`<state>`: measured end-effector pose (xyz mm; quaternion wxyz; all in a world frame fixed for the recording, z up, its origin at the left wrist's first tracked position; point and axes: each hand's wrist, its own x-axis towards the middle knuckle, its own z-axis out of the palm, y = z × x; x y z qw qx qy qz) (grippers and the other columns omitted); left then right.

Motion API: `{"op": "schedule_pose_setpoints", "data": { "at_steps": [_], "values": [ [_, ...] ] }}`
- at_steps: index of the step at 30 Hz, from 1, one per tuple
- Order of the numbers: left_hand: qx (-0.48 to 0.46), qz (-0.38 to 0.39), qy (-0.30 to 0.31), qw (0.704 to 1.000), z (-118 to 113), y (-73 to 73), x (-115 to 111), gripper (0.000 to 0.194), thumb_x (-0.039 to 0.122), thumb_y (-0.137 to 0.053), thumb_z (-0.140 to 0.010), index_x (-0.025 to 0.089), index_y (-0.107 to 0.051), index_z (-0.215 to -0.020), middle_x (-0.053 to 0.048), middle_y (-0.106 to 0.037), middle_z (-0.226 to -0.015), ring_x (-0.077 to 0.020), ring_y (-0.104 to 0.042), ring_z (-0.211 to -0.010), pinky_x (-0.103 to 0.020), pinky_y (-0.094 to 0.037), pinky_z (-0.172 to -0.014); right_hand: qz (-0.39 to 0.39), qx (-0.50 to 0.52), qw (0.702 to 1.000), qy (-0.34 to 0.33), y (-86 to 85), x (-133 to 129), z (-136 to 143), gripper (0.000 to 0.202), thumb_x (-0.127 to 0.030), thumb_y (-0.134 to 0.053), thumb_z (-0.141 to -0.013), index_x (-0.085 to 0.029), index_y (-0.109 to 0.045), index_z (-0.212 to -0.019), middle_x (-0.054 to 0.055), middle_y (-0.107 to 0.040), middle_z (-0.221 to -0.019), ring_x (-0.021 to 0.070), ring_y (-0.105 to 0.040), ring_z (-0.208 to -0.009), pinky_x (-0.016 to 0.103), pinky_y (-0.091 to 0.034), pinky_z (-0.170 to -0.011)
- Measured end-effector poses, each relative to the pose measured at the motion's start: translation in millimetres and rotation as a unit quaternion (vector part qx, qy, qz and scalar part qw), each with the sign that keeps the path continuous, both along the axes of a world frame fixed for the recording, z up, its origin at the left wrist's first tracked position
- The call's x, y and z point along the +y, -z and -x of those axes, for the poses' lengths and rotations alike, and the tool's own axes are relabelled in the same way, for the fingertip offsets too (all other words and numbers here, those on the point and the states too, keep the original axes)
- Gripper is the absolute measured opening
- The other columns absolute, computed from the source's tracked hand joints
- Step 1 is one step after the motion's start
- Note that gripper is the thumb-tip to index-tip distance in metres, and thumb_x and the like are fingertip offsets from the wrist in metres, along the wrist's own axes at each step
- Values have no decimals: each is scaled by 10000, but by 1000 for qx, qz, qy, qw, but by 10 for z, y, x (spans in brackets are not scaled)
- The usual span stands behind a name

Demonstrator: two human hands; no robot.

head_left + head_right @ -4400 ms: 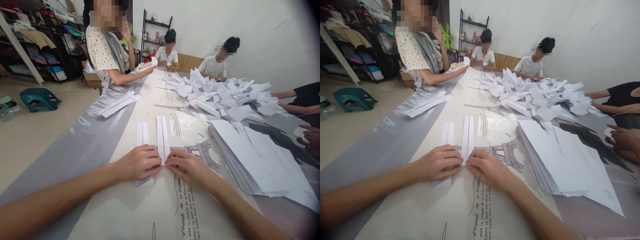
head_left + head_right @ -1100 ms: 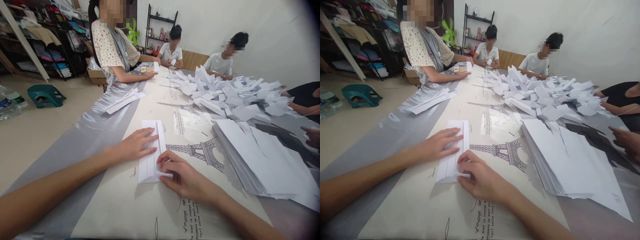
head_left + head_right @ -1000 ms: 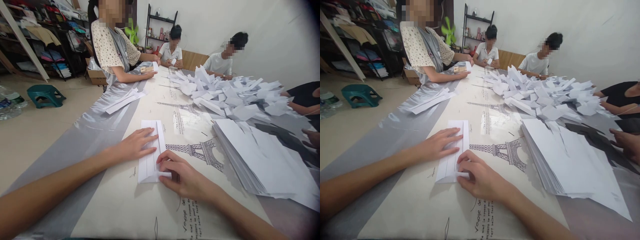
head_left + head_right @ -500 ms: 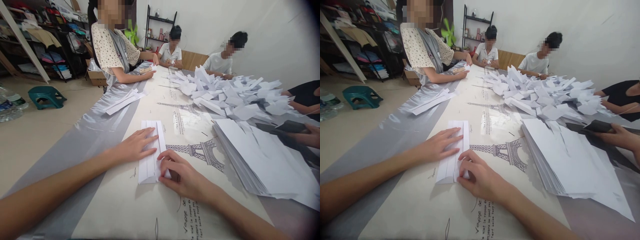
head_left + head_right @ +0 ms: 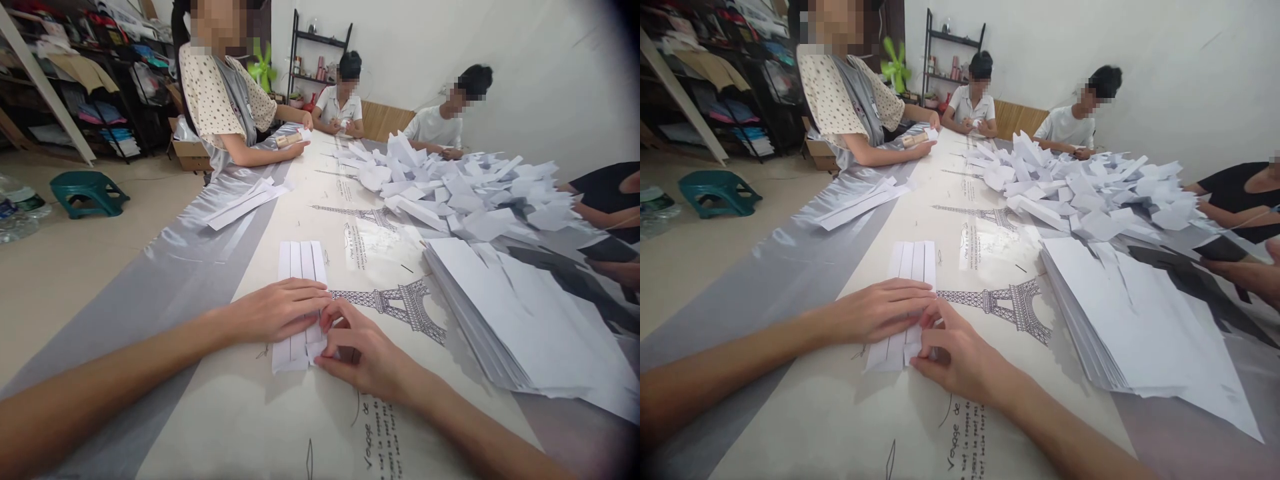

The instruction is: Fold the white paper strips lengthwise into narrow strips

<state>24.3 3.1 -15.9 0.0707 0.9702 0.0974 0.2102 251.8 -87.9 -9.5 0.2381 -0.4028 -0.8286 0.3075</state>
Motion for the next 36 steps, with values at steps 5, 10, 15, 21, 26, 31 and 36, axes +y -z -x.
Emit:
{"op": "schedule_pose_setpoints", "data": {
  "at_steps": [5,10,15,21,26,31,36],
  "values": [
    [33,86,11,996,30,-33,-4,369,312,-521,-1044,192,-585,-1387,-96,-634,-1399,-241,-517,-1385,-427,-457,-1157,-10,-25,999,-20,-43,15,-55,182,-228,-694,-917,-189,-658,-743,62,-524,-1061,156,-555,-849,315,-526,-715],
    [60,89,-2,994,52,-93,-55,439,382,-557,-1023,178,-557,-1412,-104,-592,-1447,-269,-488,-1410,-439,-447,-1158,22,-55,998,-28,-126,10,-142,117,-265,-682,-942,-218,-739,-851,53,-555,-1135,123,-560,-781,312,-522,-705],
    [69,72,-1,995,56,-88,-46,429,409,-553,-1027,191,-559,-1396,-99,-592,-1448,-268,-480,-1415,-433,-432,-1162,17,-91,995,-39,-200,-2,-194,126,-268,-658,-960,-259,-784,-951,50,-581,-1139,125,-585,-760,316,-512,-676],
    [67,74,3,995,47,-95,-33,411,398,-562,-1024,190,-563,-1378,-101,-595,-1443,-265,-494,-1399,-426,-442,-1142,-34,-143,986,-84,-281,-30,-282,252,-246,-575,-1001,-307,-755,-1166,61,-591,-1201,132,-594,-774,317,-510,-689],
    [61,88,9,994,49,-88,-13,438,404,-575,-1019,186,-534,-1397,-105,-603,-1428,-274,-497,-1391,-427,-438,-1129,-85,-188,974,-98,-360,-115,-230,287,-215,-505,-1013,-242,-735,-1182,90,-610,-1226,168,-611,-881,332,-514,-772],
    [51,121,3,991,43,-121,-48,375,364,-475,-1065,204,-525,-1401,-85,-617,-1412,-254,-491,-1393,-411,-408,-1140,-141,-229,958,-102,-356,-193,-162,309,-199,-427,-1030,-172,-715,-1139,103,-664,-1048,189,-623,-821,352,-500,-762],
    [58,122,-31,990,5,-143,-117,625,635,-578,-945,174,-541,-1365,-140,-596,-1412,-315,-540,-1313,-439,-436,-1079,-173,-287,938,-89,-372,-272,-124,305,-178,-406,-1010,-152,-691,-1115,110,-682,-1058,118,-559,-582,306,-409,-576]
  ]
}}
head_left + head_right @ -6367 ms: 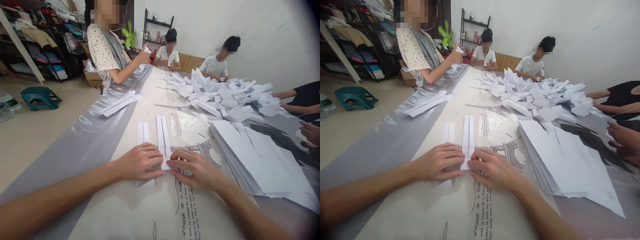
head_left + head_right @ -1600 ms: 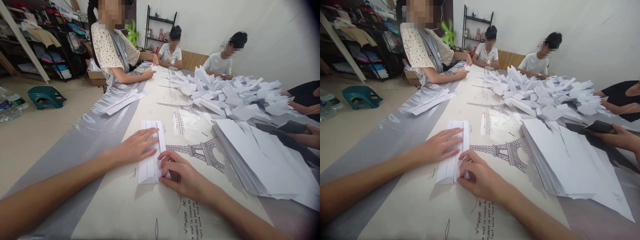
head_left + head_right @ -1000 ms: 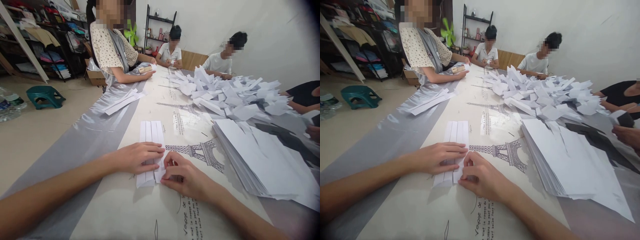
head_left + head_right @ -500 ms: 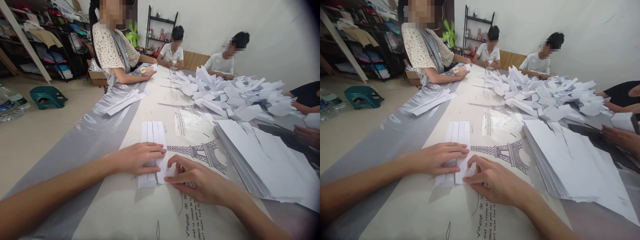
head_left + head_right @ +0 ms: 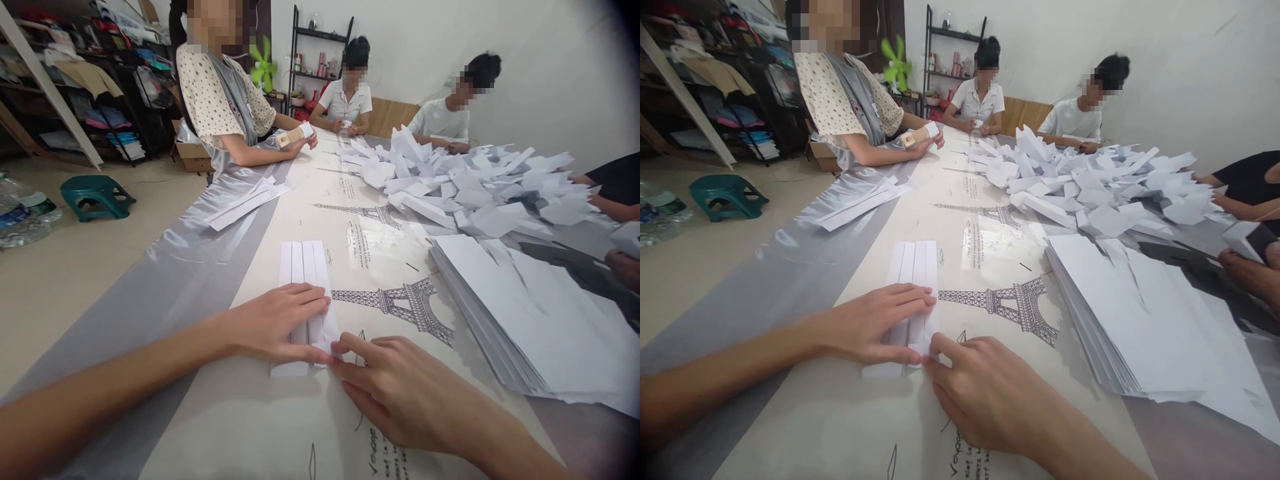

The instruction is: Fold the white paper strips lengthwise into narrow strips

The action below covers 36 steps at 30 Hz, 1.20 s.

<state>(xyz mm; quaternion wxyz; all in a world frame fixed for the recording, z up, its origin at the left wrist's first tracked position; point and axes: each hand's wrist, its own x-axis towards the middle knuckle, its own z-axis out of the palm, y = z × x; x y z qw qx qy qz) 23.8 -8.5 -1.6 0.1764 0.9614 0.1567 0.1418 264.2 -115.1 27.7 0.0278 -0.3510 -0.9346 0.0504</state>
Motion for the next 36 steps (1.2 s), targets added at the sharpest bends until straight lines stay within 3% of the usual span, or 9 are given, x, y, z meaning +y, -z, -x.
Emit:
{"op": "schedule_pose_setpoints", "data": {
  "at_steps": [7,11,16,24,30,36],
  "values": [
    [32,-21,2,999,-18,8,16,700,668,-617,-903,144,-530,-1358,-160,-572,-1421,-316,-523,-1310,-418,-432,-1071,-117,-56,992,-8,112,-214,36,277,-220,-464,-990,-151,-704,-1110,161,-705,-1253,117,-498,-477,331,-209,-444],
    [32,-25,2,999,-29,9,19,680,675,-599,-911,154,-540,-1344,-153,-577,-1412,-311,-527,-1301,-409,-440,-1056,-122,-77,989,-15,142,-294,56,266,-97,-463,-925,-140,-712,-1010,206,-665,-1330,106,-502,-482,317,-239,-438],
    [48,-17,0,999,-26,-19,9,714,681,-592,-911,147,-513,-1378,-160,-553,-1438,-315,-512,-1313,-423,-418,-1083,-141,-82,986,16,118,-320,58,295,-127,-444,-956,-130,-697,-1106,213,-648,-1355,92,-490,-442,297,-298,-435],
    [59,-11,5,998,-34,-45,17,701,677,-579,-920,159,-507,-1387,-161,-535,-1452,-324,-506,-1314,-421,-422,-1066,-188,-88,978,35,265,-396,59,365,-125,-453,-929,-116,-655,-1232,204,-648,-1350,99,-520,-400,322,-297,-422],
    [86,8,1,996,-35,-61,17,726,686,-562,-924,139,-492,-1396,-176,-499,-1484,-328,-466,-1357,-416,-399,-1094,-151,-41,987,28,216,-270,-8,274,-130,-501,-914,-164,-679,-1119,133,-692,-1315,86,-459,-387,335,-239,-429],
    [90,47,-12,995,38,-15,12,846,718,-599,-878,175,-390,-1492,-162,-424,-1561,-343,-374,-1451,-427,-385,-1111,-80,-11,997,0,144,-96,-37,240,-131,-434,-998,-133,-668,-1049,136,-695,-1113,71,-486,-507,281,-338,-520]
  ]
}}
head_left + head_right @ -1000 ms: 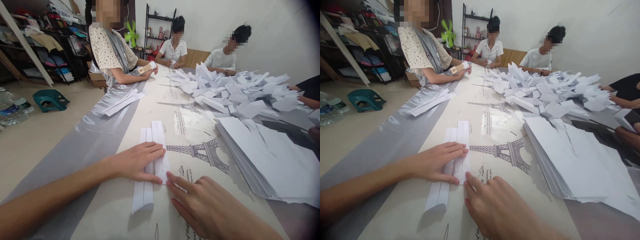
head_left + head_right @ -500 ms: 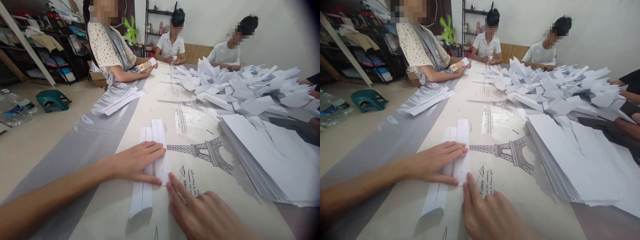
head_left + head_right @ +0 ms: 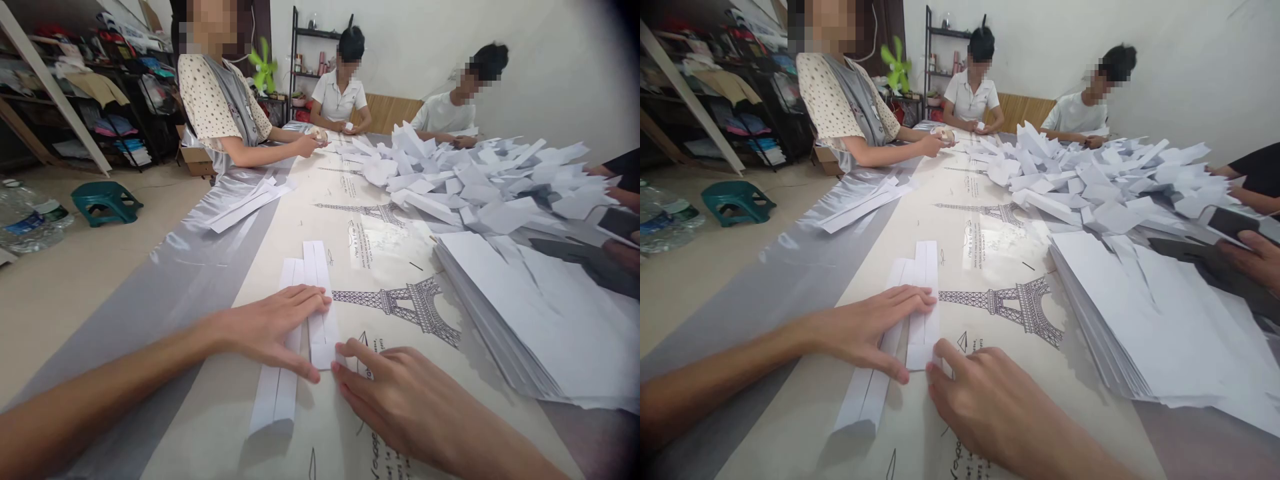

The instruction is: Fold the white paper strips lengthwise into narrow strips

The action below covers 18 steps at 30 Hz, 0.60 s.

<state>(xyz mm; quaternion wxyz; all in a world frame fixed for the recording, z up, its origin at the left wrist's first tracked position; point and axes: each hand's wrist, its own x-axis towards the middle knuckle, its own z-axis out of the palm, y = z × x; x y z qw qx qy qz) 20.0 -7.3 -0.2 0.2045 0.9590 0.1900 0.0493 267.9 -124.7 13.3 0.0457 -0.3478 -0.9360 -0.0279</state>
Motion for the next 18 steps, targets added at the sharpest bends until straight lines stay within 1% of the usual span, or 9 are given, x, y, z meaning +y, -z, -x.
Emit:
{"op": "schedule_pose_setpoints", "data": {
  "at_steps": [2,4,8,11,13,16,18],
  "values": [
    [-13,-1,-14,1000,-4,16,-11,753,688,-556,-926,189,-408,-1471,-152,-445,-1541,-326,-394,-1438,-416,-406,-1090,31,19,999,1,-19,45,-5,267,-162,-417,-1019,-148,-683,-997,112,-678,-1080,77,-506,-530,287,-369,-545],
    [-27,-4,-13,1000,-24,19,-19,700,668,-569,-931,186,-445,-1423,-155,-475,-1500,-317,-430,-1403,-416,-414,-1086,65,39,997,5,-32,88,-26,284,-195,-425,-1029,-169,-704,-981,95,-662,-1107,82,-527,-557,301,-407,-582],
    [-20,-14,7,1000,-60,-6,-18,686,648,-617,-911,146,-480,-1357,-174,-506,-1439,-317,-478,-1338,-413,-436,-1066,134,85,987,10,-42,192,-112,286,-277,-469,-1046,-240,-752,-1061,55,-652,-1201,72,-563,-583,321,-470,-659],
    [-22,-42,19,999,-56,-16,-24,664,652,-598,-921,139,-502,-1333,-172,-521,-1425,-318,-479,-1331,-411,-440,-1055,171,104,980,7,-24,268,-168,280,-316,-490,-1056,-268,-764,-1087,25,-691,-1166,70,-610,-623,290,-482,-647],
    [-28,-71,33,997,-49,-19,-39,623,639,-582,-938,144,-527,-1313,-166,-536,-1416,-321,-465,-1346,-424,-417,-1081,159,108,981,6,9,295,-180,267,-328,-514,-1052,-263,-773,-1051,12,-717,-1120,72,-637,-653,276,-481,-637],
    [-33,-114,51,992,-43,-26,-63,565,593,-572,-965,159,-542,-1326,-170,-543,-1419,-325,-489,-1325,-447,-412,-1083,96,104,990,0,72,296,-159,259,-343,-547,-1043,-249,-778,-977,-2,-737,-1054,76,-662,-685,275,-463,-617],
    [-37,-130,55,989,-39,-20,-65,568,577,-580,-967,172,-530,-1363,-176,-540,-1431,-325,-514,-1303,-448,-429,-1062,47,98,994,-7,99,285,-129,271,-334,-529,-1053,-245,-770,-965,-10,-743,-1015,72,-655,-666,280,-424,-578]
  ]
}}
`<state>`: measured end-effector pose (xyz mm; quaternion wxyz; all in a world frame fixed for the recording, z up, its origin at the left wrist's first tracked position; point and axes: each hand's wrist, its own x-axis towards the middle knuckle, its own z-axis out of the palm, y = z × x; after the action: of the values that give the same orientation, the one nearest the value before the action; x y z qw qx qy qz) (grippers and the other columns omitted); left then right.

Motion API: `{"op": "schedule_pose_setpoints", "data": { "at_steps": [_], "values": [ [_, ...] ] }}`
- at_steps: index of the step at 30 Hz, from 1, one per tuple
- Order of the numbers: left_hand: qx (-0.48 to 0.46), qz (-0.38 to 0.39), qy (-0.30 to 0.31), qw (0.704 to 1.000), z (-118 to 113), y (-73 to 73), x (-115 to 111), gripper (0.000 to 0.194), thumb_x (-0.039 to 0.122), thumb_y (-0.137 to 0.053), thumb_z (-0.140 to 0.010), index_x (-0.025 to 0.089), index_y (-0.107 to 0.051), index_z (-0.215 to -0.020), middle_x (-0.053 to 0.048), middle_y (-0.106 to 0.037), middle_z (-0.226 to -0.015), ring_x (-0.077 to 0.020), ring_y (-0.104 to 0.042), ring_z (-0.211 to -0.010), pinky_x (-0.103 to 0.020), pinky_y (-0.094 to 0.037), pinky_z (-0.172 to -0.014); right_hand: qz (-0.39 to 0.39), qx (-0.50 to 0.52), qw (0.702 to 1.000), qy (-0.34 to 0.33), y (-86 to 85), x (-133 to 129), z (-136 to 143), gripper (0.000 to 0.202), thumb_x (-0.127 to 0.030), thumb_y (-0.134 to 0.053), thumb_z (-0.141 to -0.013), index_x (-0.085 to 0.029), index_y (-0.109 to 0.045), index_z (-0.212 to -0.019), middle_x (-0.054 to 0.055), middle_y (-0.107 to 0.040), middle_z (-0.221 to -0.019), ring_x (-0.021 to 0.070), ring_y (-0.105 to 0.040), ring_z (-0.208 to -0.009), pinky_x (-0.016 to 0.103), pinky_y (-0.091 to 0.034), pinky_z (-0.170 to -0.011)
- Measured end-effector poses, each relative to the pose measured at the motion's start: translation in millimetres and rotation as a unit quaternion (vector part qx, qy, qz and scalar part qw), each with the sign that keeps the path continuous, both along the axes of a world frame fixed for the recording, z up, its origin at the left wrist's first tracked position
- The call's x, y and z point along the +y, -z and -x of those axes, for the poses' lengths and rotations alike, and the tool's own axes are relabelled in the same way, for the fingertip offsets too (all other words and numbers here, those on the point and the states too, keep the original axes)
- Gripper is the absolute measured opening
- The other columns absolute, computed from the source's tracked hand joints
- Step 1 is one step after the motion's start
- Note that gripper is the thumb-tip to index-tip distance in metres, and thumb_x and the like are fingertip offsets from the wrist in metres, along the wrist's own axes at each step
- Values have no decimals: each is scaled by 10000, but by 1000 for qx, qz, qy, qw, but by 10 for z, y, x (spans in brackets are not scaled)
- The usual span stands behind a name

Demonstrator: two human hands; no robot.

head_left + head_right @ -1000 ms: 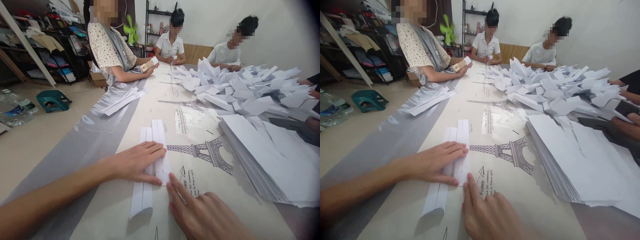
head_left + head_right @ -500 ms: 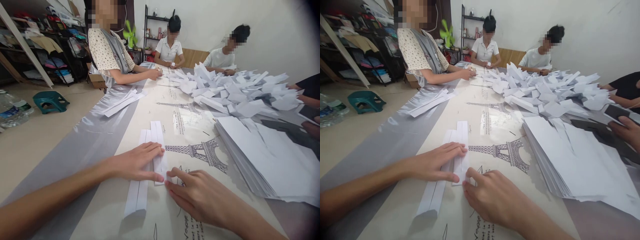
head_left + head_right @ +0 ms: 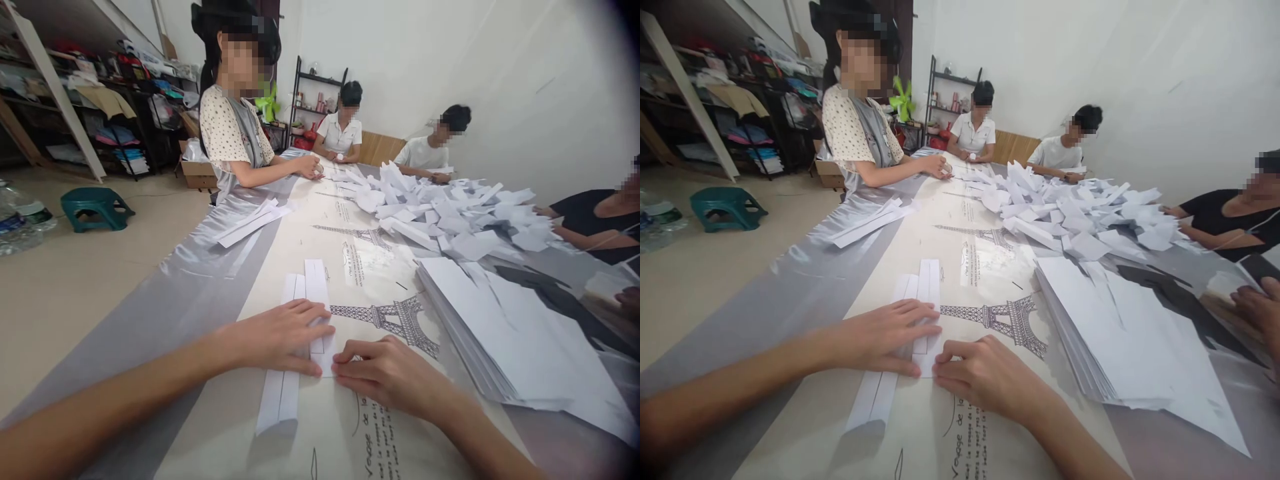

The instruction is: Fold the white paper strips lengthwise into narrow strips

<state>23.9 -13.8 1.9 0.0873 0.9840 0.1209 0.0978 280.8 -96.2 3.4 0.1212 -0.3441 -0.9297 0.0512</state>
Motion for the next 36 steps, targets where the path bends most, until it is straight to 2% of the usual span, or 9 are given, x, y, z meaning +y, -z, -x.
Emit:
{"op": "schedule_pose_setpoints", "data": {
  "at_steps": [3,7,11,14,17,23,27,31,36],
  "values": [
    [-15,7,7,1000,18,49,29,601,564,-617,-952,191,-506,-1411,-168,-532,-1455,-313,-510,-1328,-439,-429,-1074,-70,-25,997,-17,-19,-11,60,296,-311,-475,-1073,-221,-738,-972,-14,-730,-881,69,-574,-568,287,-340,-512],
    [-49,27,8,998,58,128,94,659,571,-646,-932,206,-470,-1452,-161,-460,-1537,-301,-436,-1417,-460,-377,-1142,-152,-105,981,-56,-108,-16,141,260,-175,-456,-1051,-159,-659,-890,-39,-577,-625,87,-374,-459,309,-219,-446],
    [-101,-4,37,994,65,112,110,465,515,-661,-943,218,-585,-1292,-128,-568,-1428,-260,-533,-1310,-420,-423,-1088,-190,-123,971,-81,-104,31,152,244,-24,-428,-985,-154,-605,-880,-43,-539,-648,94,-281,-458,310,-203,-424],
    [-120,-60,58,989,45,95,89,167,350,-625,-984,207,-659,-1063,-57,-706,-1094,-209,-637,-1032,-364,-485,-924,-197,-107,972,-72,-2,143,99,247,-12,-432,-973,-171,-566,-840,-58,-486,-630,88,-265,-473,295,-201,-429],
    [-129,-127,59,982,32,129,87,133,286,-602,-989,193,-657,-911,-29,-709,-937,-193,-632,-910,-343,-487,-821,-197,-70,976,-54,112,282,48,249,-29,-408,-985,-165,-589,-881,-60,-490,-619,81,-291,-472,282,-197,-439],
    [-142,-269,21,952,70,177,133,173,40,-526,-980,138,-649,-908,-50,-692,-891,-191,-619,-876,-324,-495,-794,-153,-20,988,-31,137,477,101,282,-181,-406,-1051,-154,-648,-908,-32,-561,-630,73,-412,-471,250,-238,-464],
    [-171,-301,-3,938,109,142,149,174,13,-509,-975,111,-646,-932,-59,-679,-851,-194,-622,-852,-317,-515,-758,-115,23,993,-16,146,557,179,276,-248,-441,-1060,-158,-654,-910,-17,-587,-654,84,-493,-516,237,-267,-482],
    [-168,-301,-4,939,118,166,184,162,39,-494,-985,120,-630,-951,-61,-655,-827,-202,-618,-835,-330,-516,-724,-157,34,987,9,240,570,204,308,-192,-399,-1066,-163,-624,-857,-18,-561,-665,83,-464,-514,246,-233,-477],
    [-142,-294,-25,945,77,240,227,234,43,-428,-996,161,-575,-858,-59,-613,-818,-203,-575,-800,-345,-485,-722,-237,-26,971,17,346,518,191,323,-2,-360,-979,-179,-503,-750,-45,-462,-637,90,-279,-470,272,-165,-457]
  ]
}}
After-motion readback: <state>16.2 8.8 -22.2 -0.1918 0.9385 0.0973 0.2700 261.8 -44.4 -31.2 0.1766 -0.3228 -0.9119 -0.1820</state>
